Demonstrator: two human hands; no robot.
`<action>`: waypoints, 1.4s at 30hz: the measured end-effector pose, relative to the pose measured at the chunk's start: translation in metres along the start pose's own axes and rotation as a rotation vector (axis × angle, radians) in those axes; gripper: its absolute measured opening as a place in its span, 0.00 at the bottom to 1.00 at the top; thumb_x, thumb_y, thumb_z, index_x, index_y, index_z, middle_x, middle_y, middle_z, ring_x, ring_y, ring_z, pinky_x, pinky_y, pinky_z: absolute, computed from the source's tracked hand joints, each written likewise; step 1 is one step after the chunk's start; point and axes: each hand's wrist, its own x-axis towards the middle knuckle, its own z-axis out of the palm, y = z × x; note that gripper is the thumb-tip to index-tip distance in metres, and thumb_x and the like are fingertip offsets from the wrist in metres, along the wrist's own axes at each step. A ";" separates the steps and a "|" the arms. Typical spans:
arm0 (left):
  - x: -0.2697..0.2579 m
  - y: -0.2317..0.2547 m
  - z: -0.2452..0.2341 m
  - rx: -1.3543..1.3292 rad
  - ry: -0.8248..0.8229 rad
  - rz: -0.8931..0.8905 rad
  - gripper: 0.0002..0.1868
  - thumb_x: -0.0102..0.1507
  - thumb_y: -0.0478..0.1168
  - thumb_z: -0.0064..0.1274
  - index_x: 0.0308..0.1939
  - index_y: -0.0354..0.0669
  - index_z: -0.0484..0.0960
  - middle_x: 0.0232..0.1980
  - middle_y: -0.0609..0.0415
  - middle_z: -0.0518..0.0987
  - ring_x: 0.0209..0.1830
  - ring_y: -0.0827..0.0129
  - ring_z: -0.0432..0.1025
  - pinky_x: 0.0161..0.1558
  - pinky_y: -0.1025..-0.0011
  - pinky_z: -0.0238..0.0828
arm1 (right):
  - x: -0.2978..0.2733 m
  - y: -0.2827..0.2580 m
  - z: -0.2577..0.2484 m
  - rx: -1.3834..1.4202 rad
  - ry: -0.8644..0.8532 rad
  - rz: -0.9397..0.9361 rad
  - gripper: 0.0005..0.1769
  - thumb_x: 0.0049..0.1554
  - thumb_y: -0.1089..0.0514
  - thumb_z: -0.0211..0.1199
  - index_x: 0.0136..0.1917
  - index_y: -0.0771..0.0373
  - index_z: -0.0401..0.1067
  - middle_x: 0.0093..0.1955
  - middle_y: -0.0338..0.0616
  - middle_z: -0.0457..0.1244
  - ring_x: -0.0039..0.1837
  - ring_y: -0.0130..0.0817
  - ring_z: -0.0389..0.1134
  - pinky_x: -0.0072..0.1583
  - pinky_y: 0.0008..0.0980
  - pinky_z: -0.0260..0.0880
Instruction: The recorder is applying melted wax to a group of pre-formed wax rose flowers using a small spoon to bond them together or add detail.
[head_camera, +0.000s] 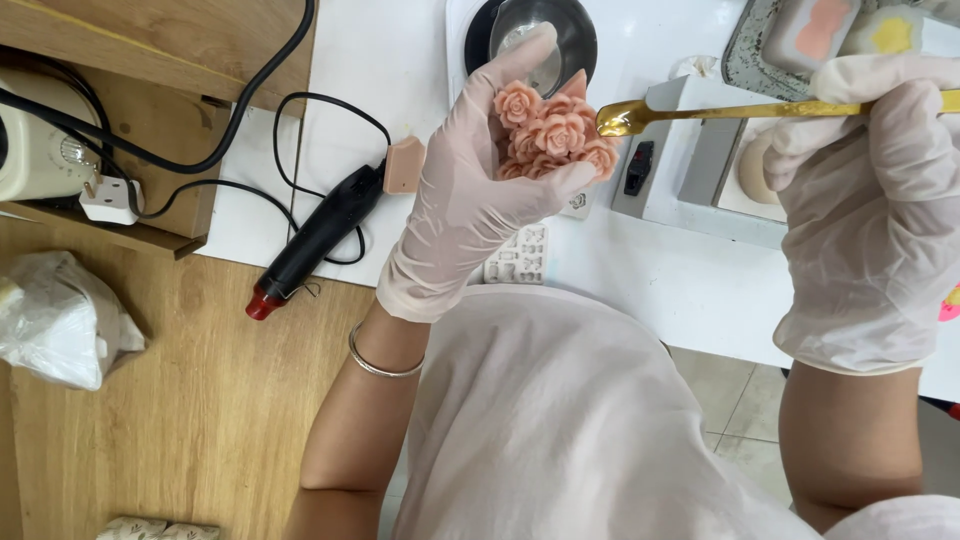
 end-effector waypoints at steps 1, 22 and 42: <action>-0.001 -0.001 -0.001 -0.012 -0.004 -0.020 0.40 0.64 0.28 0.68 0.75 0.35 0.62 0.71 0.47 0.71 0.71 0.64 0.71 0.75 0.69 0.73 | 0.000 -0.001 0.000 -0.002 0.003 0.004 0.11 0.81 0.59 0.50 0.57 0.67 0.67 0.45 0.48 0.62 0.40 0.32 0.60 0.45 0.28 0.63; 0.002 0.036 0.005 -0.296 -0.211 -0.316 0.47 0.62 0.40 0.64 0.78 0.20 0.57 0.50 0.40 0.81 0.39 0.69 0.71 0.44 0.73 0.72 | 0.020 -0.011 -0.001 0.123 0.173 0.238 0.04 0.73 0.68 0.51 0.54 0.70 0.66 0.47 0.45 0.64 0.38 0.26 0.59 0.45 0.19 0.62; 0.004 0.038 0.007 -0.310 -0.250 -0.291 0.47 0.62 0.39 0.63 0.78 0.22 0.55 0.52 0.41 0.82 0.40 0.73 0.74 0.48 0.75 0.73 | 0.010 0.053 -0.155 -0.576 -0.253 -0.012 0.23 0.84 0.51 0.47 0.53 0.70 0.65 0.53 0.56 0.65 0.55 0.39 0.71 0.60 0.33 0.76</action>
